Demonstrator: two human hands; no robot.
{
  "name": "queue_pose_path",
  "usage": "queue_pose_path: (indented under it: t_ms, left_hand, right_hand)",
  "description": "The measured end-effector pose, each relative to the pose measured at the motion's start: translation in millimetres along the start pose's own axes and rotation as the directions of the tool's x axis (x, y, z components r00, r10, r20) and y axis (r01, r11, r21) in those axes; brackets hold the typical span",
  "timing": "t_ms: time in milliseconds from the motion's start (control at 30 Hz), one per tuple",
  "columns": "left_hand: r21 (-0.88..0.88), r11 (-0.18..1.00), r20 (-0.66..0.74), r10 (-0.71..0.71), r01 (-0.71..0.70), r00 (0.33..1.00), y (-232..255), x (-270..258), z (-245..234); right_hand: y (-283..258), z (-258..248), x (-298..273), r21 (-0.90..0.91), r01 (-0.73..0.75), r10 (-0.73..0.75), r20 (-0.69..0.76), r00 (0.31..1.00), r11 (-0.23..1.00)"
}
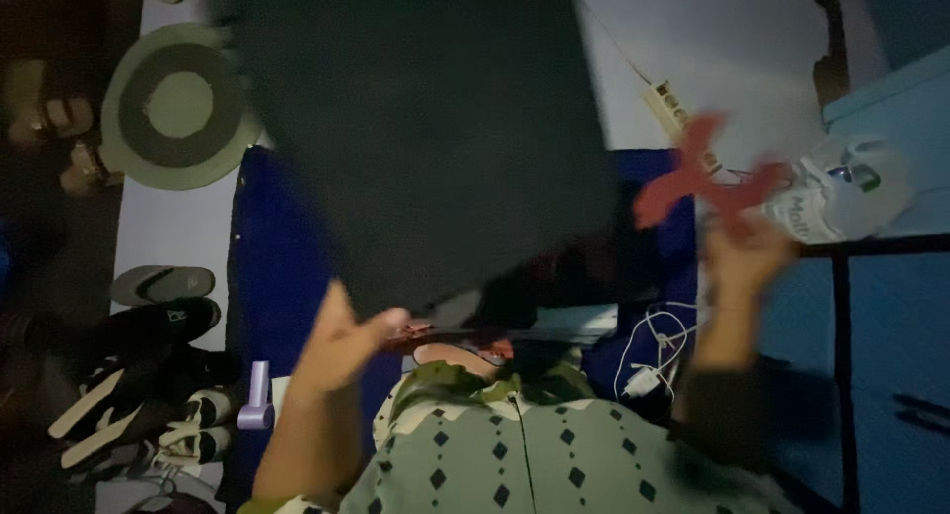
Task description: The person assembles red foam cutouts onto a black rectangular board. They place the pieces, press them down, and repeatedly lift and reposition the board and cutouts to adjust alignment. The person handles the foam pieces and the board by hand throughout the process.
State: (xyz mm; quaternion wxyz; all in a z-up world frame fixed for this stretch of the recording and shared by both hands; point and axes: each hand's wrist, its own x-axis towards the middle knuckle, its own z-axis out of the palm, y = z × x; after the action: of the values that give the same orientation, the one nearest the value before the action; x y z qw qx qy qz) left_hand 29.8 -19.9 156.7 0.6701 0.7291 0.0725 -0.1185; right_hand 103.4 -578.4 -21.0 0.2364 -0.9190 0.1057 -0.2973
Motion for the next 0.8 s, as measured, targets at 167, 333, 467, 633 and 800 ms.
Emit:
queue_pose_path:
  t_ms: [167,333,467,633,800]
  left_hand:
    - [-0.103,0.994,-0.224,0.014,-0.038,0.975,11,-5,-28]
    - [-0.462,0.861,-0.069,0.205,-0.213,0.976,23,-10,-39]
    - [-0.401,0.902,-0.061,0.150,-0.161,0.987,7,-7,-47]
    - [-0.539,0.840,0.097,0.127,-0.055,0.987,-23,0,-57]
    - [-0.527,0.849,0.223,0.107,0.028,0.969,-36,6,-56]
  right_hand:
    - [-34,88,-60,0.024,-0.162,0.135,0.445,0.885,0.986]
    - [-40,115,-107,0.048,-0.080,0.050,0.439,0.897,0.996]
    - [-41,122,-107,-0.027,0.017,-0.005,0.404,0.915,0.999]
    - [-43,111,-78,0.335,-0.347,0.269,0.255,0.928,0.876]
    - [-109,44,-26,0.730,-0.461,0.239,0.395,0.887,0.504]
